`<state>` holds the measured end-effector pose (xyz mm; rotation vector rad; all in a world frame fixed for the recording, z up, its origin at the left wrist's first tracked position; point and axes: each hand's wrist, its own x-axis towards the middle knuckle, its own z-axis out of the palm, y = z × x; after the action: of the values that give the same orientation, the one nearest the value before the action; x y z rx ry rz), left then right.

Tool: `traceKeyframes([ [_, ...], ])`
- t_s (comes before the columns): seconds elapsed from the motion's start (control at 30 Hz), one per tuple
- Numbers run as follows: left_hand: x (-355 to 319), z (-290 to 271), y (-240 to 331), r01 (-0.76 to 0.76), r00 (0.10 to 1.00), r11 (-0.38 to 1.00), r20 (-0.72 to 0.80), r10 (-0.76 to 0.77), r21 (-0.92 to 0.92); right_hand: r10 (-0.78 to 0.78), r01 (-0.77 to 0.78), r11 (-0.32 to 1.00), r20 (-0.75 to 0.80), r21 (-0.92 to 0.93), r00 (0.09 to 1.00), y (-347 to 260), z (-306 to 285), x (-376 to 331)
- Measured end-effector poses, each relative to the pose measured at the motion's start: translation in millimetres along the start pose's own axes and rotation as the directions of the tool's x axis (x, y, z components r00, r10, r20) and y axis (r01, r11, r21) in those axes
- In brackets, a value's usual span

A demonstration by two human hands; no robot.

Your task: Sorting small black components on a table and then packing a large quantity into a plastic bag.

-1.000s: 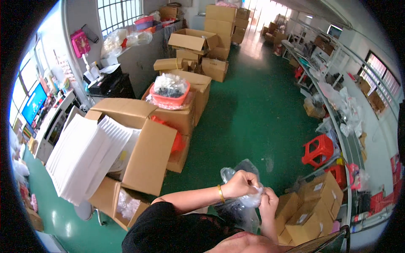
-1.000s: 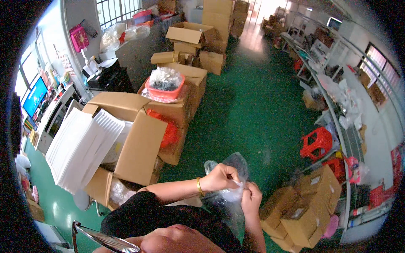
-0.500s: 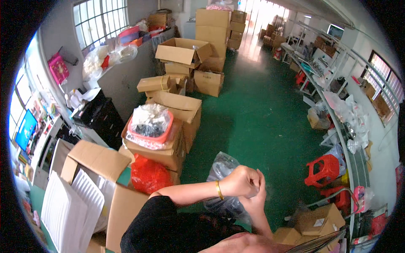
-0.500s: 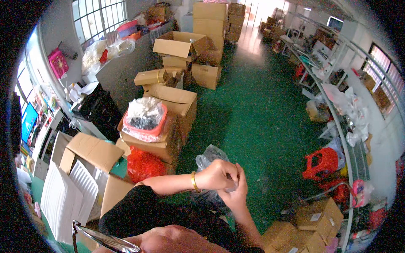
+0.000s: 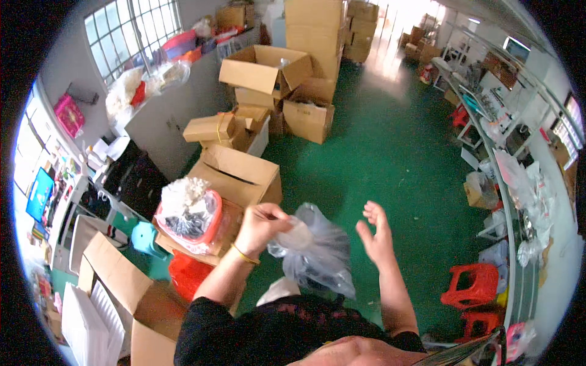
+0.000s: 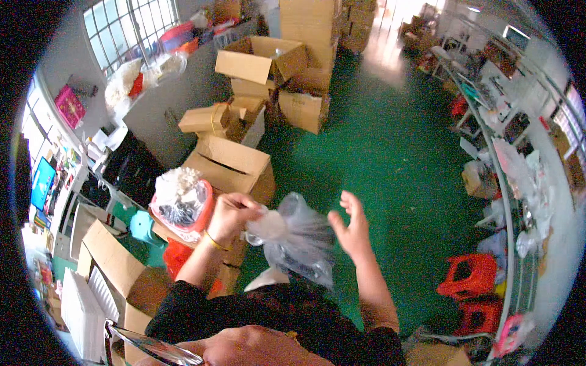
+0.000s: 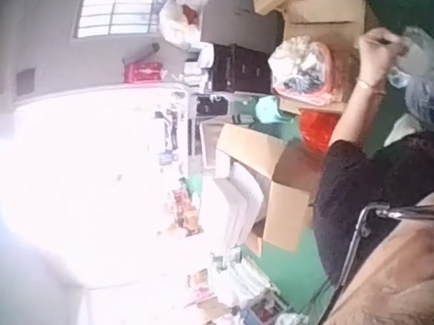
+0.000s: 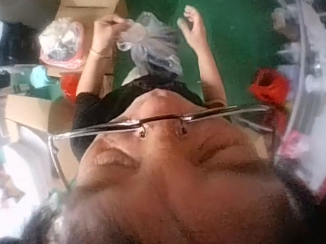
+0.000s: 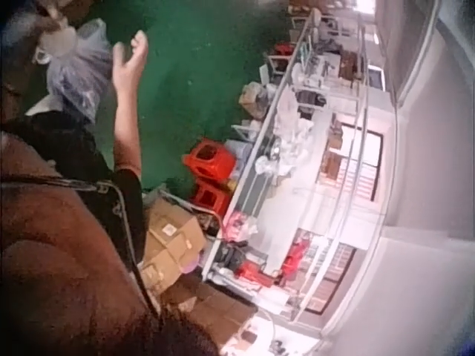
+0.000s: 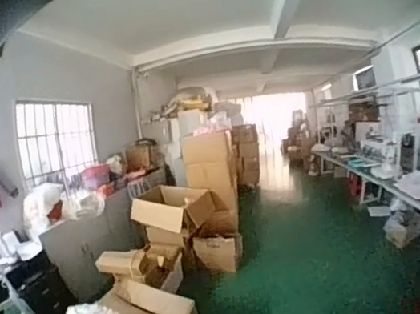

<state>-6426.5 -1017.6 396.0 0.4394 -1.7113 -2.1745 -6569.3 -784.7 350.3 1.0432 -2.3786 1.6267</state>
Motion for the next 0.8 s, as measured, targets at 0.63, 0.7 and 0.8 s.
traceKeyframes([
  [0.63,505,-36,70,-0.158,0.948,0.983,-0.265,0.177,0.089,0.847,-0.597,0.53,0.344,-0.602,0.404,545,-83,-93],
  [0.7,550,-50,89,-0.212,0.91,0.964,-0.329,0.254,0.158,0.86,-0.575,0.51,0.392,-0.64,0.326,560,-65,-41],
  [0.8,632,-65,115,-0.257,0.842,0.944,-0.431,0.323,0.205,0.875,-0.527,0.476,0.437,-0.704,0.208,604,-45,52],
])
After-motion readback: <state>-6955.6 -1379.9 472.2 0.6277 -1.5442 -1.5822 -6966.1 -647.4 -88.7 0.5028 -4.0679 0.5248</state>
